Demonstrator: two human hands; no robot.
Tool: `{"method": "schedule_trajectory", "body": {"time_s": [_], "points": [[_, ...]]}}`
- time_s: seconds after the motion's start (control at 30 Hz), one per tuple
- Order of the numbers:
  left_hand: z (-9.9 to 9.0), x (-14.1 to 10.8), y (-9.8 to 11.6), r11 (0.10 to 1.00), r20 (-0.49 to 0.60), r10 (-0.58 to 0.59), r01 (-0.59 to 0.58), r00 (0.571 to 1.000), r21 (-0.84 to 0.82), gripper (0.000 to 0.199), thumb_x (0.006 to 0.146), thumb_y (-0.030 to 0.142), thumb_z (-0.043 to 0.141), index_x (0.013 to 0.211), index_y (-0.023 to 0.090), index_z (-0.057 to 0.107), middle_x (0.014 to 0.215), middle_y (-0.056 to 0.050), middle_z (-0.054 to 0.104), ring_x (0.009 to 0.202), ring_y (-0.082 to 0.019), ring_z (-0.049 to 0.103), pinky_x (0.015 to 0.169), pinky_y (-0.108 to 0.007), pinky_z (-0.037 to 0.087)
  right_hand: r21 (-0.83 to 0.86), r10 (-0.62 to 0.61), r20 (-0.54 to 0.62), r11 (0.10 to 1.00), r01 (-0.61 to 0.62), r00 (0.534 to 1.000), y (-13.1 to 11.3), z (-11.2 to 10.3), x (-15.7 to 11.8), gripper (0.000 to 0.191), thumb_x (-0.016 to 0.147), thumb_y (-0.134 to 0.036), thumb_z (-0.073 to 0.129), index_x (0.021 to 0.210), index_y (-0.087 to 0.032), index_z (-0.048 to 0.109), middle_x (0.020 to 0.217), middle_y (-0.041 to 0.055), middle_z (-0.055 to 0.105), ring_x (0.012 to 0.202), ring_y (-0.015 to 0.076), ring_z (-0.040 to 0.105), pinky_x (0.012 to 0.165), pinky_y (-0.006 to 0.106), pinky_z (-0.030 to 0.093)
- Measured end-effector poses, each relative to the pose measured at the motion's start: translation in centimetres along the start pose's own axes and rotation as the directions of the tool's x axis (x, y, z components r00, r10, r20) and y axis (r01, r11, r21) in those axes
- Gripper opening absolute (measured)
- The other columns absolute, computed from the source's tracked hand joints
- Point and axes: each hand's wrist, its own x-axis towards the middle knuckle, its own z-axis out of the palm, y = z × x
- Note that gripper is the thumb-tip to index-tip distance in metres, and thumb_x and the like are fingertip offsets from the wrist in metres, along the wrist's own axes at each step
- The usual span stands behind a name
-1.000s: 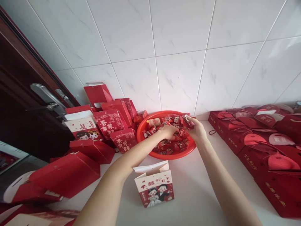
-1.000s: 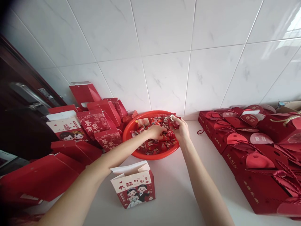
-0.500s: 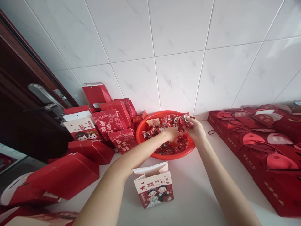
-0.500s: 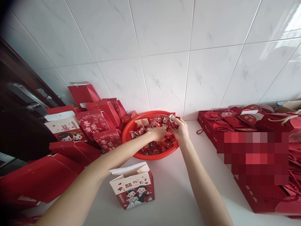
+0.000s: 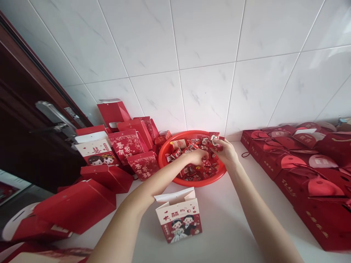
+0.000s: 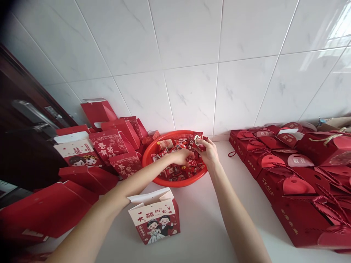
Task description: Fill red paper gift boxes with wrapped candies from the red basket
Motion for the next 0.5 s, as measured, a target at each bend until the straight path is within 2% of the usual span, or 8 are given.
{"method": "schedule_trajectory", "body": {"time_s": [0.1, 0.2, 0.33, 0.5], "points": [[-0.6, -1.2, -0.7, 0.999, -0.047, -0.012, 0.009, 0.999, -0.050, 0.053, 0.069, 0.012, 0.079, 0.121, 0.021, 0.069, 0.116, -0.006, 0.075, 0.099, -0.025, 0.071, 0.080, -0.028, 0.054, 0.031, 0.027, -0.018, 0.999, -0.027, 0.999, -0.2, 0.3, -0.2, 0.029, 0.046, -0.016, 0.086, 0.064, -0.023, 0.064, 0.072, -0.0041, 0.067, 0.073, 0.0151, 0.061, 0.073, 0.033, 0.057], [-1.1, -3.1, -1.3, 0.973, -0.222, -0.009, -0.043, 0.975, -0.227, 0.059, 0.068, 0.011, 0.080, 0.125, 0.019, 0.067, 0.119, -0.007, 0.074, 0.110, -0.027, 0.068, 0.094, -0.032, 0.052, 0.009, 0.053, 0.023, 0.999, -0.053, 0.998, -0.4, 0.6, -0.6, 0.028, 0.046, -0.016, 0.087, 0.063, -0.023, 0.065, 0.073, -0.0029, 0.069, 0.078, 0.0177, 0.063, 0.073, 0.035, 0.058], [-1.2, -6.5, -1.7, 0.892, -0.475, -0.085, -0.146, 0.876, -0.429, 0.058, 0.074, 0.015, 0.079, 0.131, 0.018, 0.064, 0.126, -0.008, 0.071, 0.117, -0.026, 0.065, 0.103, -0.036, 0.050, -0.074, 0.091, 0.157, 0.994, -0.080, 0.983, -0.9, 1.4, -1.7, 0.028, 0.048, -0.019, 0.089, 0.068, -0.023, 0.070, 0.077, -0.0012, 0.071, 0.079, 0.0187, 0.064, 0.073, 0.035, 0.056], [-0.6, -11.1, -1.3, 0.849, -0.609, -0.111, -0.244, 0.786, -0.469, 0.057, 0.077, 0.019, 0.079, 0.131, 0.022, 0.060, 0.136, -0.007, 0.065, 0.123, -0.024, 0.062, 0.107, -0.038, 0.049, -0.186, 0.168, 0.369, 0.977, -0.105, 0.914, -2.0, 3.2, -4.3, 0.030, 0.051, -0.022, 0.092, 0.073, -0.020, 0.072, 0.075, 0.0008, 0.071, 0.074, 0.0181, 0.064, 0.071, 0.032, 0.053]]}}
